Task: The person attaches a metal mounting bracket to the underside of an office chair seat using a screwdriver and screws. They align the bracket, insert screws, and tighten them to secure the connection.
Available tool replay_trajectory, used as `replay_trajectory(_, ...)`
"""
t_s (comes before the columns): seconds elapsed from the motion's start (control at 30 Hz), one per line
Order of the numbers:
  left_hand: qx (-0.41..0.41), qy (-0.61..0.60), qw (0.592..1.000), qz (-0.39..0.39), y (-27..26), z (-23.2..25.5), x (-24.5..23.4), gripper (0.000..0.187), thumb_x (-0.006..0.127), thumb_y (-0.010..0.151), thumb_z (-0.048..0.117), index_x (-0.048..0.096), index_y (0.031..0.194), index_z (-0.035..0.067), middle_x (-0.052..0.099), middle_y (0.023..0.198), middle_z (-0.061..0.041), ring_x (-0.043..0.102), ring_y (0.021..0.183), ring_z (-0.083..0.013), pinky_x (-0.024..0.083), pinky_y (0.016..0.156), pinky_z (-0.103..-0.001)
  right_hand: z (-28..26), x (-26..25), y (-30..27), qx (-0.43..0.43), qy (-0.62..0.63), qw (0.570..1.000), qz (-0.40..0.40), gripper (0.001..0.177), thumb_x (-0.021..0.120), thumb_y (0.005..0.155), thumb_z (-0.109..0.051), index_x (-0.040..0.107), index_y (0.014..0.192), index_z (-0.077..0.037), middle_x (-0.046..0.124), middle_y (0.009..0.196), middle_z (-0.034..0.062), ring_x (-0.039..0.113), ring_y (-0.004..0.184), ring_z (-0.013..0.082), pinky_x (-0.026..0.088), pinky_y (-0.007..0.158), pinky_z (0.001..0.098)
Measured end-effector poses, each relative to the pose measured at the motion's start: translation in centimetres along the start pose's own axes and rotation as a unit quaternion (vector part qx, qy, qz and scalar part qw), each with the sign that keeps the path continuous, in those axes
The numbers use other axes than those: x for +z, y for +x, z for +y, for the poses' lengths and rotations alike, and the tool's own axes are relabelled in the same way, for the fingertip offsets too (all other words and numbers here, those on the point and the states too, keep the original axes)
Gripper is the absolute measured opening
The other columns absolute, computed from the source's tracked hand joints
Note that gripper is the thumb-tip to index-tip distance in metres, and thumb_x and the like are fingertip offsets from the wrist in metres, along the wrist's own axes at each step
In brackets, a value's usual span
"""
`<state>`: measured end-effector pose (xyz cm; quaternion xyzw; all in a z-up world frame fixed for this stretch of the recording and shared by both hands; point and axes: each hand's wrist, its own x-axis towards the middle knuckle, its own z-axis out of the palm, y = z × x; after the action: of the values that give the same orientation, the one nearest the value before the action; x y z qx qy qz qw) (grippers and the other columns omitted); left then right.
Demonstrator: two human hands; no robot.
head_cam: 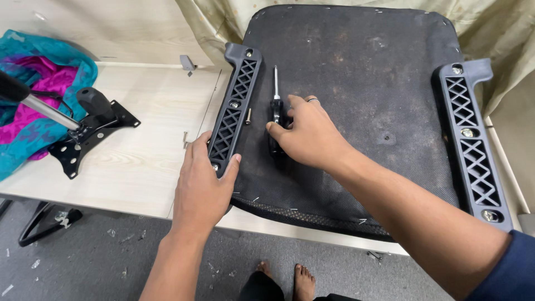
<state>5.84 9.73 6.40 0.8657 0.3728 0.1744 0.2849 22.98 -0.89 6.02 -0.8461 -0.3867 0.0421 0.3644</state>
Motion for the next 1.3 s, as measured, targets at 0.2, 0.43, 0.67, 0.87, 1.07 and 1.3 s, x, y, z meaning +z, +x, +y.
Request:
replay_trajectory(0.2, 0.01, -0.077, 0.997, -0.004, -1.2, -1.6, -0.9, 0.057, 0.066, 0.093, 0.032, 0.053, 0.14, 0.002, 0.061, 0.136, -0.015, 0.062, 0.126, -0.0298, 0.048, 0.105, -0.043, -1.2, -0.4, -1.6, 0.029, 0.055, 0.997, 0.04, 0.047, 0.067, 0.09, -0.019, 0.06, 0.131, 0.003, 0.065, 0.117, 0.0199, 0.07, 0.088, 0.0237, 0.057, 0.081, 0.0361)
replay_trajectory(0.43, 0.024, -0.153, 0.988, 0.0, -1.0, -5.1, -2.3, 0.047, 0.064, 0.095, 0.03, 0.062, 0.132, 0.001, 0.065, 0.134, -0.018, 0.064, 0.127, -0.0268, 0.052, 0.103, -0.04, -4.2, 0.9, -3.1, -0.068, 0.048, 0.992, 0.097, 0.023, 0.058, 0.083, 0.002, 0.065, 0.105, -0.001, 0.058, 0.095, 0.0121, 0.06, 0.082, 0.024, 0.05, 0.07, 0.0379)
replay_trajectory(0.67, -0.032, -0.14, 0.988, -0.051, -0.9, -9.2, -6.1, 0.042, 0.062, 0.095, 0.03, 0.064, 0.131, 0.009, 0.068, 0.13, -0.014, 0.066, 0.119, -0.0265, 0.055, 0.097, -0.04, -10.5, 4.3, -4.9, -0.138, 0.08, 0.982, 0.1, 0.019, 0.055, 0.083, 0.009, 0.063, 0.098, 0.0, 0.054, 0.089, 0.0094, 0.053, 0.075, 0.0199, 0.046, 0.064, 0.0344)
replay_trajectory(0.87, -0.075, -0.142, 0.985, -0.063, -1.5, -13.3, -9.7, 0.04, 0.063, 0.093, 0.028, 0.067, 0.129, 0.011, 0.074, 0.122, -0.011, 0.075, 0.104, -0.025, 0.058, 0.088, -0.037, -16.0, 8.3, -6.3, -0.185, 0.08, 0.976, 0.08, 0.021, 0.056, 0.081, 0.011, 0.064, 0.097, 0.001, 0.054, 0.089, 0.0081, 0.052, 0.074, 0.0164, 0.045, 0.062, 0.0314)
replay_trajectory(1.07, -0.078, -0.125, 0.987, -0.065, -1.6, -18.6, -12.9, 0.039, 0.062, 0.093, 0.03, 0.068, 0.128, 0.013, 0.076, 0.121, -0.009, 0.074, 0.107, -0.0225, 0.056, 0.09, -0.037, -20.4, 12.4, -6.8, -0.176, 0.092, 0.979, 0.055, 0.025, 0.054, 0.078, 0.012, 0.068, 0.095, 0.0, 0.054, 0.089, 0.0075, 0.052, 0.074, 0.0155, 0.046, 0.062, 0.0302)
replay_trajectory(1.3, -0.095, -0.127, 0.987, -0.037, -1.6, -24.4, -16.0, 0.04, 0.062, 0.094, 0.031, 0.067, 0.129, 0.012, 0.074, 0.123, -0.011, 0.072, 0.112, -0.0227, 0.054, 0.095, -0.039, -23.7, 17.3, -6.2, -0.157, 0.096, 0.983, 0.011, 0.026, 0.056, 0.077, 0.011, 0.07, 0.095, 0.0, 0.055, 0.084, 0.0082, 0.052, 0.073, 0.017, 0.045, 0.063, 0.0313)
